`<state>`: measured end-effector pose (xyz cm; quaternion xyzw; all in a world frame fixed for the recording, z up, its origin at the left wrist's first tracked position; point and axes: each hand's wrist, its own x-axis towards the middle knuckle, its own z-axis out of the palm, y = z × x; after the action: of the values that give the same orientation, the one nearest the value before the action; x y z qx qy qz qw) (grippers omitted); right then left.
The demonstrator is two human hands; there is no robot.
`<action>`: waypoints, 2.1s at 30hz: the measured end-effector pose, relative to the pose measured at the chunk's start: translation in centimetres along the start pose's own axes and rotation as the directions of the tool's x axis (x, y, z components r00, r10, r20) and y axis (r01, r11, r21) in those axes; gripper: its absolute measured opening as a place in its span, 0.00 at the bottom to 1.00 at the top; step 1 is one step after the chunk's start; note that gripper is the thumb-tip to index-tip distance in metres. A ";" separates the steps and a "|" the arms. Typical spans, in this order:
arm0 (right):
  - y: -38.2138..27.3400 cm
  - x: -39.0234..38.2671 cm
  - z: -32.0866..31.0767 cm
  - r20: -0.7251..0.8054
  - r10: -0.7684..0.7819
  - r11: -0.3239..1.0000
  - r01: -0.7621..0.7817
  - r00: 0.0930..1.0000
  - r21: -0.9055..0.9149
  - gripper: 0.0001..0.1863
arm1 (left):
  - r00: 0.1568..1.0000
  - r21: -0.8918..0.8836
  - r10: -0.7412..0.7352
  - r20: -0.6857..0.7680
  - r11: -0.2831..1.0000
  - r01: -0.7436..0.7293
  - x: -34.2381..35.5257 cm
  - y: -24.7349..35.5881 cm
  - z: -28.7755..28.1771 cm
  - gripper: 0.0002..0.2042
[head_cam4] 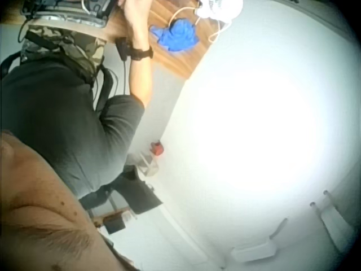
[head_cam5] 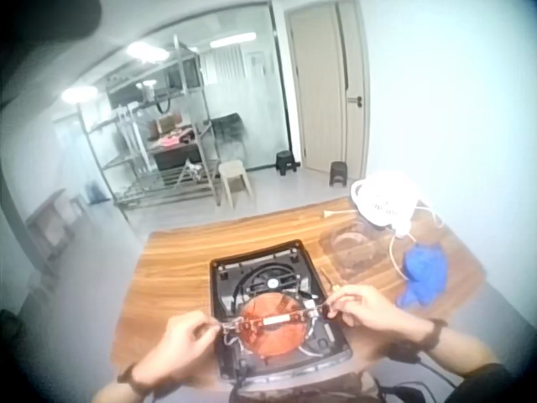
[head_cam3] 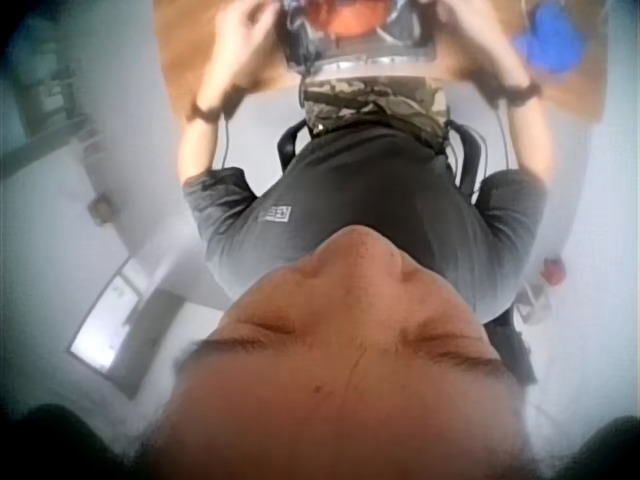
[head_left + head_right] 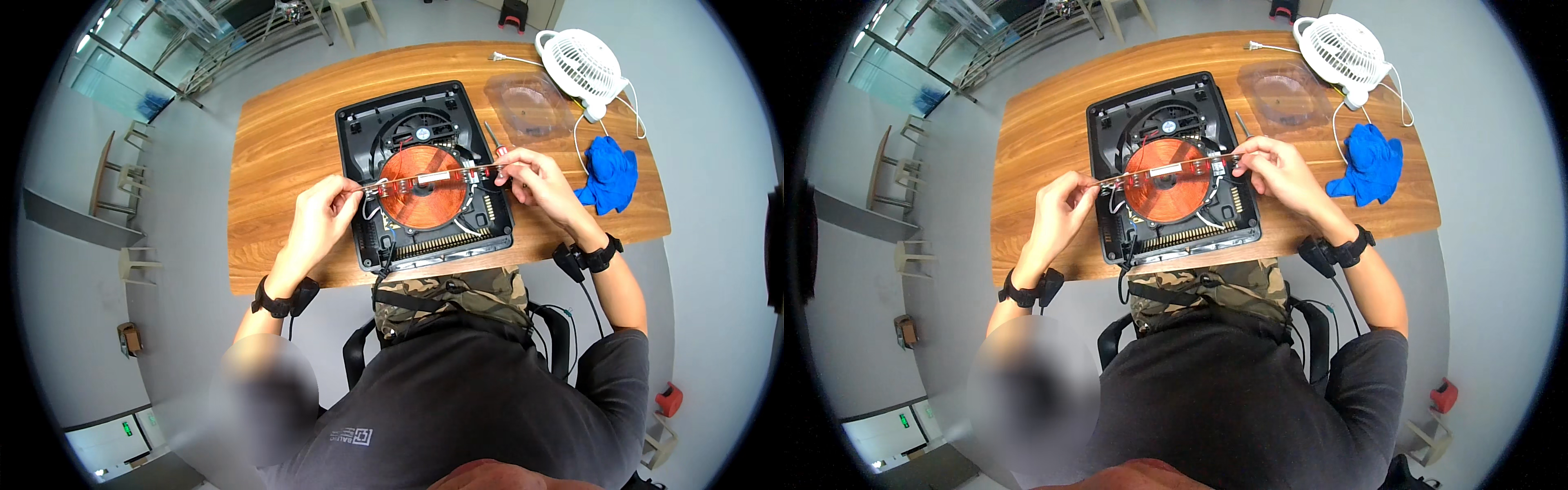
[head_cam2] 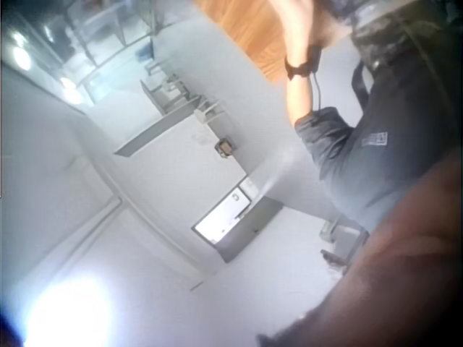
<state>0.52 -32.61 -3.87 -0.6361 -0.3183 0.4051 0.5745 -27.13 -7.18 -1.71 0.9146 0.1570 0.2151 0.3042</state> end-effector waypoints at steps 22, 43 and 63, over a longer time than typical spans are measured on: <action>1.0 -0.5 -0.2 0.076 -0.113 0.990 0.119 0.991 -0.077 0.21 | 0.969 -0.120 -0.045 0.244 0.990 0.076 -0.6 0.3 1.1 0.27; 1.1 -1.4 1.3 0.051 -0.215 0.883 0.216 0.975 -0.416 0.22 | 0.976 -0.089 -0.051 0.211 0.993 0.072 -1.1 -0.4 1.9 0.23; -2.8 4.5 0.0 0.056 -0.229 0.790 0.219 0.972 -0.573 0.19 | 0.950 -0.153 -0.275 0.146 0.943 0.296 5.0 -3.1 0.3 0.16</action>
<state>2.80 -28.30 -1.75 -0.7406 -0.4940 0.2139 0.4022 -23.24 -2.86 -2.36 0.8637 0.2498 0.1247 0.4197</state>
